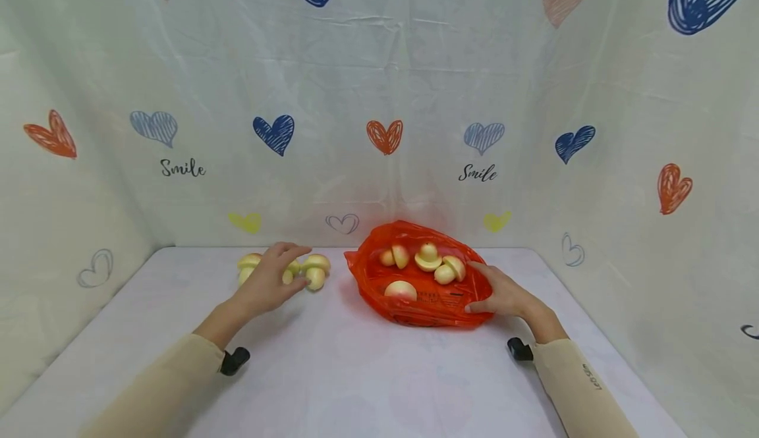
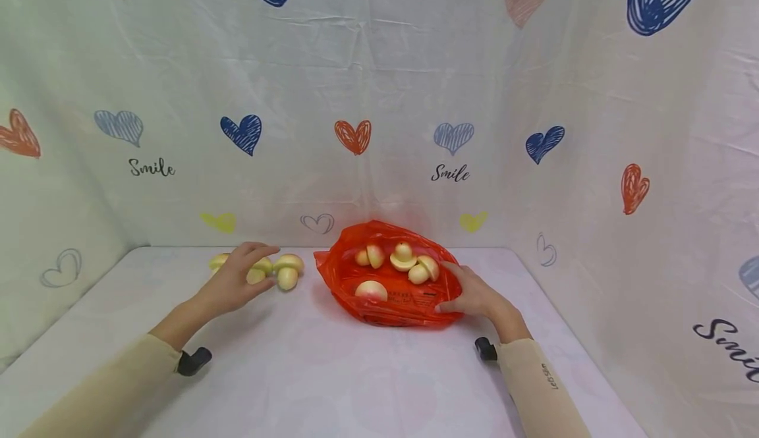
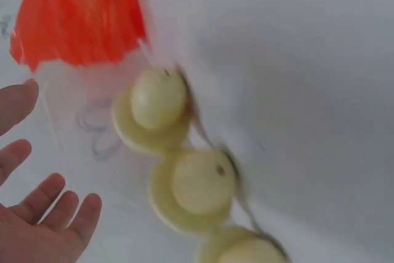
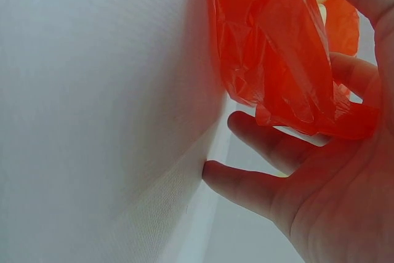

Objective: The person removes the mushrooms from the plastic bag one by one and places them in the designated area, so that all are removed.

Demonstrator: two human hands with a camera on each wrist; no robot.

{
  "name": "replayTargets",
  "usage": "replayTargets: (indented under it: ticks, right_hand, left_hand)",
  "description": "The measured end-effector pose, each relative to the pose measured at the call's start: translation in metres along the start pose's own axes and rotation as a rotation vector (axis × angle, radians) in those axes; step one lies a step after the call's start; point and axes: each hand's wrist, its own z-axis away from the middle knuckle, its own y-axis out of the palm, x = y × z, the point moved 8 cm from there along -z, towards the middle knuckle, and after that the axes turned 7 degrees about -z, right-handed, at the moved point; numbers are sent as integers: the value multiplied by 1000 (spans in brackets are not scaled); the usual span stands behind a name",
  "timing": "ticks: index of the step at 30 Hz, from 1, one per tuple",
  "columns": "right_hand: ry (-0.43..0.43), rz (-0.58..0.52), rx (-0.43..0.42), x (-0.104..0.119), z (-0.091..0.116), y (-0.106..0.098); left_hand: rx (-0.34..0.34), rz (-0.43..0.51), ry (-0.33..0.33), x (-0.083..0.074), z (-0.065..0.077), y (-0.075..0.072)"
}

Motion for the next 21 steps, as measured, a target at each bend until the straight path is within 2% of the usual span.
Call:
replayTargets:
  ticks: [8, 13, 21]
  right_hand:
    - [0, 12, -4, -1, 1, -1]
    - [-15, 22, -8, 0, -1, -3]
    - [-26, 14, -2, 1, 0, -2]
  left_hand:
    - [-1, 49, 148, -57, -15, 21]
    - [27, 29, 249, -88, -21, 35]
    - [58, 19, 338, -121, -30, 56]
